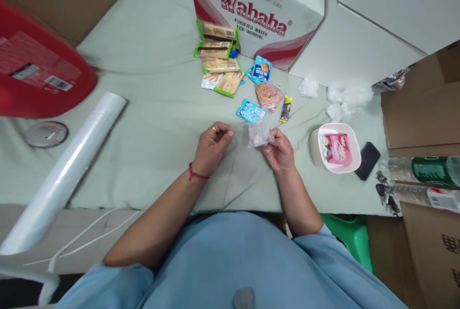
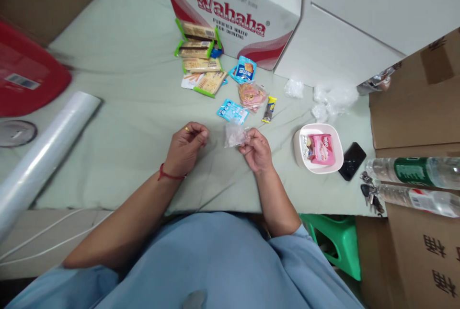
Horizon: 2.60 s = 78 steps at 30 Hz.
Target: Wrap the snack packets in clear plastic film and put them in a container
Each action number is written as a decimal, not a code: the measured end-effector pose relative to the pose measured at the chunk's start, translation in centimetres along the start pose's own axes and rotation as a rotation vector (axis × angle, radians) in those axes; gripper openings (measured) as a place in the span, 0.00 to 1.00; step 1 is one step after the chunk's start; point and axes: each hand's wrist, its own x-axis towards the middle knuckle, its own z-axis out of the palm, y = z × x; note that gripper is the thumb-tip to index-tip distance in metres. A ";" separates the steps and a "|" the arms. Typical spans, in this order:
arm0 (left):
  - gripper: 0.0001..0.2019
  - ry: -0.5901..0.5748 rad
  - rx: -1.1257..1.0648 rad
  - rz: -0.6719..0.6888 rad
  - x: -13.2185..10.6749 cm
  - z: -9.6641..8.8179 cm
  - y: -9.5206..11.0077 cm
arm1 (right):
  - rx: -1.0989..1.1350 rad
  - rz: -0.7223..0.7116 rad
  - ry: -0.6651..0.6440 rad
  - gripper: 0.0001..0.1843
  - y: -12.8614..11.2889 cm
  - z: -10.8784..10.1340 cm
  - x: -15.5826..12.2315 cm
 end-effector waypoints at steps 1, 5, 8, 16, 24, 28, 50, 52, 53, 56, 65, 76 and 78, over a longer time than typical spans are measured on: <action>0.19 -0.013 0.019 0.036 0.0 0.0 0.0 | 0.000 -0.011 0.019 0.17 -0.1 0.0 0.0; 0.18 -0.123 0.209 0.263 -0.4 0.6 0.1 | -0.054 -0.033 0.013 0.15 0.3 0.4 -0.2; 0.13 -0.140 0.315 0.356 -0.5 0.8 0.0 | -0.101 -0.012 -0.041 0.14 0.9 0.9 -0.4; 0.12 0.009 0.053 0.096 0.0 0.4 -0.6 | -0.111 -0.010 -0.029 0.15 0.9 0.5 -0.3; 0.22 0.164 -0.562 -0.204 1.2 -0.2 -0.3 | -0.386 -0.133 -0.085 0.11 1.5 -0.5 0.0; 0.22 0.099 -0.560 -0.156 1.1 -0.1 -0.1 | -0.380 -0.191 -0.043 0.22 1.5 -0.2 -0.1; 0.19 0.353 0.067 0.075 0.4 0.4 0.6 | -0.527 -0.355 0.029 0.06 1.0 0.0 -0.6; 0.22 0.150 0.118 -0.031 -0.1 1.0 1.2 | -0.629 -0.406 0.004 0.05 0.9 0.4 -0.9; 0.22 0.067 0.152 -0.071 -0.2 1.4 1.4 | -0.665 -0.417 -0.010 0.05 0.8 0.5 -1.0; 0.20 -0.031 0.188 -0.119 -0.1 1.9 1.4 | -0.678 -0.381 -0.016 0.05 0.7 0.8 -1.2; 0.25 0.189 -0.252 -0.252 -0.7 -0.9 0.4 | -0.320 -0.115 0.136 0.12 1.0 0.3 0.0; 0.19 0.147 -0.159 -0.106 -1.3 0.4 -0.3 | -0.373 -0.025 0.075 0.22 0.8 0.1 0.0; 0.17 0.255 0.038 -0.001 -1.6 0.1 -0.2 | -0.410 -0.038 0.068 0.20 1.2 -0.1 0.1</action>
